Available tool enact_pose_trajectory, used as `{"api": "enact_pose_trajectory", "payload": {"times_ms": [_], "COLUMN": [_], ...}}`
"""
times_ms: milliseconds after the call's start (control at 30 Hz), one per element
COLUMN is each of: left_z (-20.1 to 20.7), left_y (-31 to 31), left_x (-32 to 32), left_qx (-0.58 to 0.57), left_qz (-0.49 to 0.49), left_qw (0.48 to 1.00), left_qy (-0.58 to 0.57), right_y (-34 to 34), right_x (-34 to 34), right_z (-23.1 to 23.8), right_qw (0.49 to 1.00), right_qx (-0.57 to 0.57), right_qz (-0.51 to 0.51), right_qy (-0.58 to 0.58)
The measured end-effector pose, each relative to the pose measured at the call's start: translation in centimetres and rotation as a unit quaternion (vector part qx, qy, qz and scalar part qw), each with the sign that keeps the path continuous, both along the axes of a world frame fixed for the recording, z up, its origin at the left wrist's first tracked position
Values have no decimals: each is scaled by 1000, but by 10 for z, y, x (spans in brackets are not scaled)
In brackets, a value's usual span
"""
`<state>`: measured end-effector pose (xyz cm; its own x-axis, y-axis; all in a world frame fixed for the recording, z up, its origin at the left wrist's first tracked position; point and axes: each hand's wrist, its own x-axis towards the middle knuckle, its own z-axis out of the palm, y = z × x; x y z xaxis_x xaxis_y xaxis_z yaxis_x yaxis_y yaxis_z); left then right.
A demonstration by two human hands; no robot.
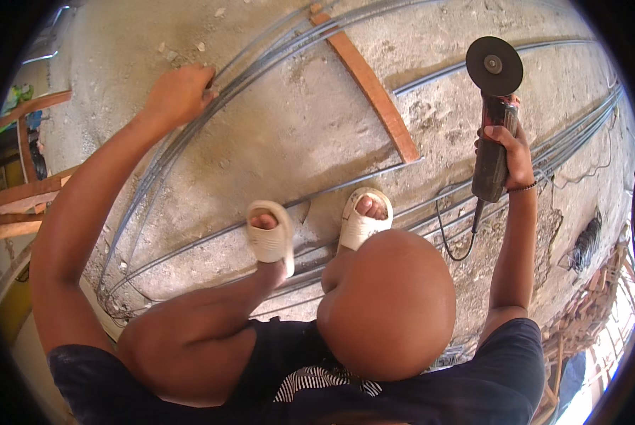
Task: The person uses an angle grinder to cut several metal rods on a concrete floor. They hold each rod with one hand and operate the grinder with the other, producing sparks as the metal is cut.
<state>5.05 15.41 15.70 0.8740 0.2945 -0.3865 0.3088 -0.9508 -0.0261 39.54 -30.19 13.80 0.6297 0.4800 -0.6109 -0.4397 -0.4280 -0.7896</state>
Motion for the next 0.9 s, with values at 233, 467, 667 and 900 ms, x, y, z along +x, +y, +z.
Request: {"api": "enact_pose_trajectory", "payload": {"times_ms": [233, 467, 667, 900], "left_z": [-49, -129, -144, -138], "left_y": [-29, -30, -28, -79], "left_x": [-16, -17, -13, -25], "left_qx": [34, 132, 149, -73], "left_qz": [-3, -36, -38, -37], "left_qw": [999, 989, 971, 977], "left_qy": [-3, -50, -185, -196], "right_y": [22, -7, -4, 21], "right_x": [2, -2, -7, -21], "right_z": [6, 29, 37, 18], "right_qw": [996, 996, 993, 991], "right_qx": [82, -11, -43, -56], "right_qz": [18, 50, 57, 70], "right_qy": [1, -72, -90, -104]}}
